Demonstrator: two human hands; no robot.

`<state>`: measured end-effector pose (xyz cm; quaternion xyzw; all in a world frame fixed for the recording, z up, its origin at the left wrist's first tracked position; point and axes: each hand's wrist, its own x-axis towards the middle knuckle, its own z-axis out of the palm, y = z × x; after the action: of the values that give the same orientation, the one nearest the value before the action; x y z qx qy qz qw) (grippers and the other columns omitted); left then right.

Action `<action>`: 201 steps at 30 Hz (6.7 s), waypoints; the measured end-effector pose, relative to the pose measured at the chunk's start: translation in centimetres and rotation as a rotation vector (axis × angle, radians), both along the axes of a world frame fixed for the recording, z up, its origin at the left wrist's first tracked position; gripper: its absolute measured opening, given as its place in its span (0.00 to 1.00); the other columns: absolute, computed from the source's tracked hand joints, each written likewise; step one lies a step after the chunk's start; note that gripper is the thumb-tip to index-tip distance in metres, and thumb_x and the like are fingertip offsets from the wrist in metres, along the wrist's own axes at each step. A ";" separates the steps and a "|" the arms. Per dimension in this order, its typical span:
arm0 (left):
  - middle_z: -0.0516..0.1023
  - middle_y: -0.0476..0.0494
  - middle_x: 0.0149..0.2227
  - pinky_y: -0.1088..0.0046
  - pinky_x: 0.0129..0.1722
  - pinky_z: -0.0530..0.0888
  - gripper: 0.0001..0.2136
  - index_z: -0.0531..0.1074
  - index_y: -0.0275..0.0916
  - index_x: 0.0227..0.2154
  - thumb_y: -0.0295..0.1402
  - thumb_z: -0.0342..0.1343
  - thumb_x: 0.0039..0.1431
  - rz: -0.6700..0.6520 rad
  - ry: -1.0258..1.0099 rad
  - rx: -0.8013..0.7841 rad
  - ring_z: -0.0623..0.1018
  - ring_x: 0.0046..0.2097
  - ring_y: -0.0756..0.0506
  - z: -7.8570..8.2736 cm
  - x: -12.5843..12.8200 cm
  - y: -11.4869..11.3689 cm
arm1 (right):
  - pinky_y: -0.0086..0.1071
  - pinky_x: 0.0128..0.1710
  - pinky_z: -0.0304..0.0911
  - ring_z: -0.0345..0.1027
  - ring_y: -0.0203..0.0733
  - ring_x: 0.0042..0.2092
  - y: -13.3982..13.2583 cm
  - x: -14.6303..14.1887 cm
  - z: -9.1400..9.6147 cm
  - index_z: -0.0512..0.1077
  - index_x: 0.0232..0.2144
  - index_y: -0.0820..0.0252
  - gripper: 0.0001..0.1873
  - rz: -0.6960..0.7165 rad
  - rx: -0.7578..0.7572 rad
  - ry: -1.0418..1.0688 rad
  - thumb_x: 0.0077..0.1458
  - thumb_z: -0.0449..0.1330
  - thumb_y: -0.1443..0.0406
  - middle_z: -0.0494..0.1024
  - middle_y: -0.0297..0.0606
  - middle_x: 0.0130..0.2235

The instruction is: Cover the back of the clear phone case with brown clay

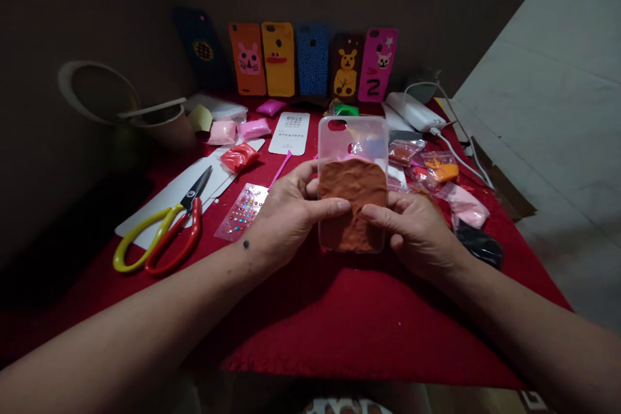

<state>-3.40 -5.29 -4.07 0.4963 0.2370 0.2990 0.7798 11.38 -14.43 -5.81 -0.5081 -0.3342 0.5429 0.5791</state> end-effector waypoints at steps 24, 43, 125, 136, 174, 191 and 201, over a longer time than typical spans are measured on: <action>0.81 0.47 0.35 0.74 0.37 0.75 0.25 0.69 0.38 0.45 0.21 0.68 0.41 0.090 0.008 -0.021 0.79 0.36 0.48 -0.2 0.1 -0.2 | 0.32 0.34 0.67 0.72 0.38 0.32 -0.2 -0.4 0.0 0.78 0.30 0.57 0.06 0.011 0.018 -0.003 0.49 0.68 0.61 0.80 0.34 0.33; 0.81 0.46 0.36 0.73 0.37 0.75 0.24 0.69 0.37 0.46 0.23 0.67 0.44 0.036 -0.002 0.001 0.79 0.35 0.48 0.0 0.1 -0.3 | 0.26 0.27 0.61 0.65 0.31 0.26 -0.2 -0.4 0.3 0.74 0.24 0.60 0.12 -0.029 0.072 -0.023 0.51 0.67 0.58 0.74 0.31 0.25; 0.69 0.56 0.24 0.76 0.30 0.69 0.21 0.71 0.39 0.44 0.29 0.68 0.45 0.058 0.116 0.043 0.71 0.27 0.52 0.1 0.0 -0.6 | 0.32 0.32 0.64 0.68 0.37 0.29 0.0 -0.4 0.1 0.75 0.26 0.58 0.11 -0.112 0.067 -0.038 0.51 0.66 0.57 0.77 0.33 0.27; 0.75 0.53 0.27 0.76 0.34 0.72 0.18 0.72 0.38 0.41 0.26 0.68 0.46 0.030 -0.003 -0.055 0.76 0.30 0.52 0.0 -0.1 -0.2 | 0.33 0.31 0.63 0.67 0.39 0.29 0.5 -0.5 0.4 0.76 0.25 0.57 0.12 -0.080 0.136 0.145 0.52 0.63 0.55 0.75 0.34 0.25; 0.77 0.49 0.33 0.73 0.38 0.74 0.16 0.71 0.38 0.42 0.27 0.65 0.50 0.059 -0.005 -0.002 0.78 0.34 0.50 -0.2 -0.2 -0.1 | 0.32 0.35 0.65 0.69 0.36 0.30 0.4 -0.5 0.0 0.76 0.28 0.58 0.08 0.012 0.157 0.288 0.55 0.63 0.60 0.77 0.34 0.28; 0.69 0.55 0.26 0.81 0.27 0.66 0.15 0.68 0.39 0.44 0.28 0.63 0.54 0.041 0.069 0.183 0.69 0.27 0.55 -0.1 -0.4 -0.6 | 0.32 0.37 0.65 0.71 0.35 0.32 0.2 -0.7 -0.4 0.75 0.33 0.57 0.10 -0.048 0.066 0.115 0.46 0.70 0.64 0.78 0.31 0.30; 0.68 0.55 0.28 0.78 0.29 0.66 0.19 0.66 0.40 0.47 0.26 0.62 0.52 0.006 0.097 0.169 0.69 0.29 0.53 0.0 -0.4 -0.6 | 0.33 0.34 0.64 0.69 0.36 0.29 0.1 -0.7 -0.2 0.73 0.28 0.58 0.10 -0.077 0.037 0.116 0.45 0.70 0.62 0.77 0.31 0.29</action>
<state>-3.78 -5.90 -4.03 0.5734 0.2500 0.2961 0.7219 10.71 -14.32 -6.00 -0.4774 -0.2901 0.5424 0.6275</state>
